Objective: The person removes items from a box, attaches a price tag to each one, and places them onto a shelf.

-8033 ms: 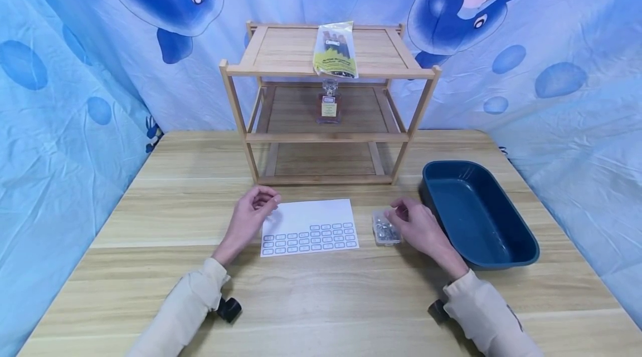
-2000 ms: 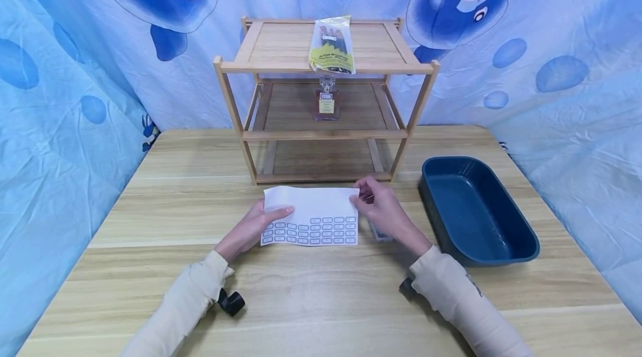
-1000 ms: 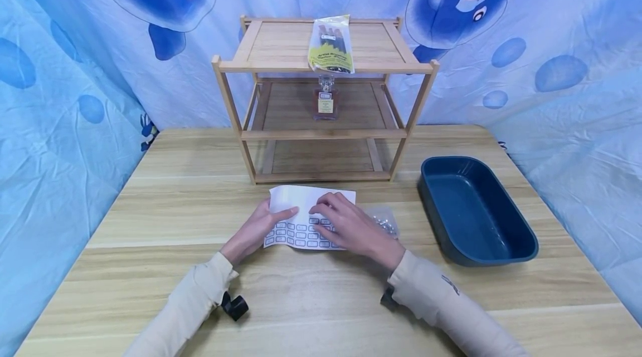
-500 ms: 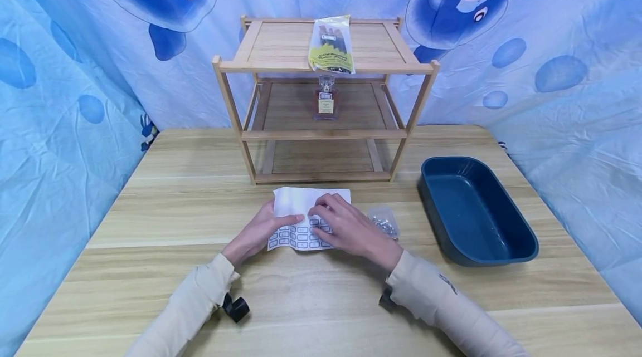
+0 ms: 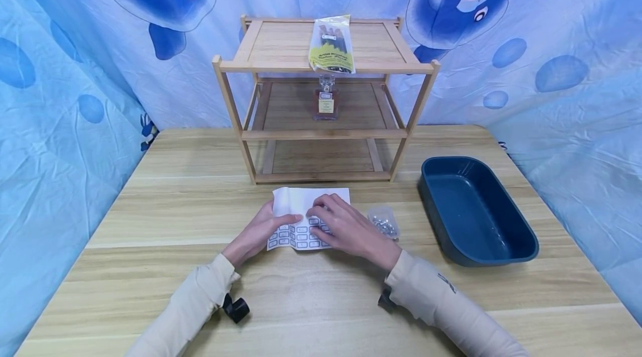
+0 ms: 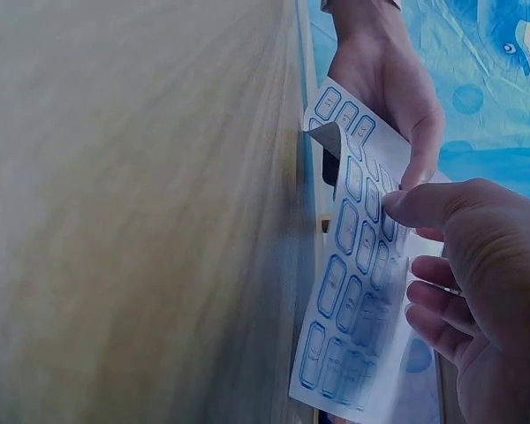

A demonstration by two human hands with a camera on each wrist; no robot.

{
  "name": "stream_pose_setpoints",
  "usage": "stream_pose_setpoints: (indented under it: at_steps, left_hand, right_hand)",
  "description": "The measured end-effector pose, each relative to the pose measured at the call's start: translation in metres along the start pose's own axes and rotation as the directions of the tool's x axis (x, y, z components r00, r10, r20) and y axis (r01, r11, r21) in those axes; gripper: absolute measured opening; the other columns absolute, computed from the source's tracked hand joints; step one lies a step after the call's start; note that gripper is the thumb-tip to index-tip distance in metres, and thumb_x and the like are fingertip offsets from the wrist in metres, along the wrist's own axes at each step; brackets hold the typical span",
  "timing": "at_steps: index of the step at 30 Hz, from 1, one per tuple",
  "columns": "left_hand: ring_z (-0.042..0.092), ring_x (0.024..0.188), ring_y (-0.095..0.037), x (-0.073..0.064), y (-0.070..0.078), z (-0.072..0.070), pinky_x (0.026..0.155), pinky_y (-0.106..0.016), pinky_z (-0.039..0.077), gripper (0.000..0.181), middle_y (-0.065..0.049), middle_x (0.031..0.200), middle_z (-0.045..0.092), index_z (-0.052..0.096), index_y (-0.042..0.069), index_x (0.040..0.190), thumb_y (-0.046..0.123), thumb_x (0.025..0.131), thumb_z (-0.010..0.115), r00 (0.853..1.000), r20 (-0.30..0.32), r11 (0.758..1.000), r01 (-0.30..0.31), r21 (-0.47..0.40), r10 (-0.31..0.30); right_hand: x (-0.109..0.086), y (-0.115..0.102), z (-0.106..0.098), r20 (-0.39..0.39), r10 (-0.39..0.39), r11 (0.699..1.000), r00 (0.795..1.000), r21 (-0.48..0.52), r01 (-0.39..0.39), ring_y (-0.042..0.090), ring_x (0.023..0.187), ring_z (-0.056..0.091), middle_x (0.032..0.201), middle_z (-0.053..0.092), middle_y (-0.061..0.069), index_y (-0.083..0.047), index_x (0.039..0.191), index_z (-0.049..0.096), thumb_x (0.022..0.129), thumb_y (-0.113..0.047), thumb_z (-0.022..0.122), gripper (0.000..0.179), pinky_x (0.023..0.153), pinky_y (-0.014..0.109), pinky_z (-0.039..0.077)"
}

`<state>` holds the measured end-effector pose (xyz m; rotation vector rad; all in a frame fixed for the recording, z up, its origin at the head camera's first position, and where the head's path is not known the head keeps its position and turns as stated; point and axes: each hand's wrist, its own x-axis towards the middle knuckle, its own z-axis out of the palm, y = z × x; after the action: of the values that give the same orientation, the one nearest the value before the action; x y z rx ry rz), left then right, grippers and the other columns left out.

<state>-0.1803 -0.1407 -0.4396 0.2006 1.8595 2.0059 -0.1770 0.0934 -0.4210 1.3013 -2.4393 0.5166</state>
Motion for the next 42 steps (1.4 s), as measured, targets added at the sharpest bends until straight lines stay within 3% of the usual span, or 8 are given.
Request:
stream_pose_setpoints:
  at_steps: [19, 26, 36, 42]
  left_hand:
    - [0.069, 0.098, -0.021, 0.0000, -0.0002, 0.0034, 0.084, -0.031, 0.059, 0.054, -0.011, 0.112, 0.067, 0.045, -0.008, 0.141, 0.004, 0.094, 0.067, 1.000, -0.004, 1.000, -0.013, -0.023, 0.013]
    - [0.068, 0.095, -0.020, -0.0003, 0.0001, 0.0035, 0.081, -0.030, 0.059, 0.052, -0.011, 0.110, 0.067, 0.045, -0.007, 0.139, 0.005, 0.094, 0.068, 1.000, -0.016, 1.000, -0.008, 0.006, 0.008]
    - [0.068, 0.096, -0.020, 0.0010, -0.0013, 0.0028, 0.082, -0.029, 0.058, 0.051, -0.010, 0.110, 0.068, 0.046, -0.006, 0.139, 0.006, 0.095, 0.068, 1.000, -0.015, 1.000, -0.015, 0.018, 0.015]
    - [0.069, 0.097, -0.020, 0.0014, -0.0015, 0.0027, 0.082, -0.030, 0.059, 0.051, -0.010, 0.111, 0.068, 0.046, -0.005, 0.140, 0.005, 0.095, 0.068, 1.000, -0.004, 1.000, -0.023, 0.005, 0.023]
  right_hand:
    - [-0.0011, 0.0011, 0.0025, -0.015, -0.043, 0.999, 0.999, -0.007, 0.043, 0.024, 0.112, 0.060, 0.116, 0.063, 0.008, -0.009, 0.114, 0.067, 0.093, -0.015, 0.079, 0.025, 0.099, 0.035, 0.053]
    - [-0.0005, 0.0014, 0.0032, -0.034, -0.055, 0.998, 0.998, -0.007, 0.054, 0.024, 0.109, 0.060, 0.113, 0.062, 0.007, -0.007, 0.110, 0.065, 0.092, -0.012, 0.079, 0.022, 0.097, 0.034, 0.053]
    - [-0.0006, 0.0025, 0.0053, -0.053, -0.036, 0.999, 0.998, 0.026, 0.037, 0.023, 0.103, 0.058, 0.108, 0.061, 0.006, -0.008, 0.103, 0.064, 0.091, -0.006, 0.078, 0.018, 0.092, 0.032, 0.053]
    - [-0.0008, 0.0027, 0.0043, -0.024, 0.035, 0.995, 0.999, 0.094, -0.032, 0.023, 0.107, 0.058, 0.112, 0.061, 0.006, -0.006, 0.110, 0.065, 0.095, -0.010, 0.074, 0.018, 0.095, 0.034, 0.054]
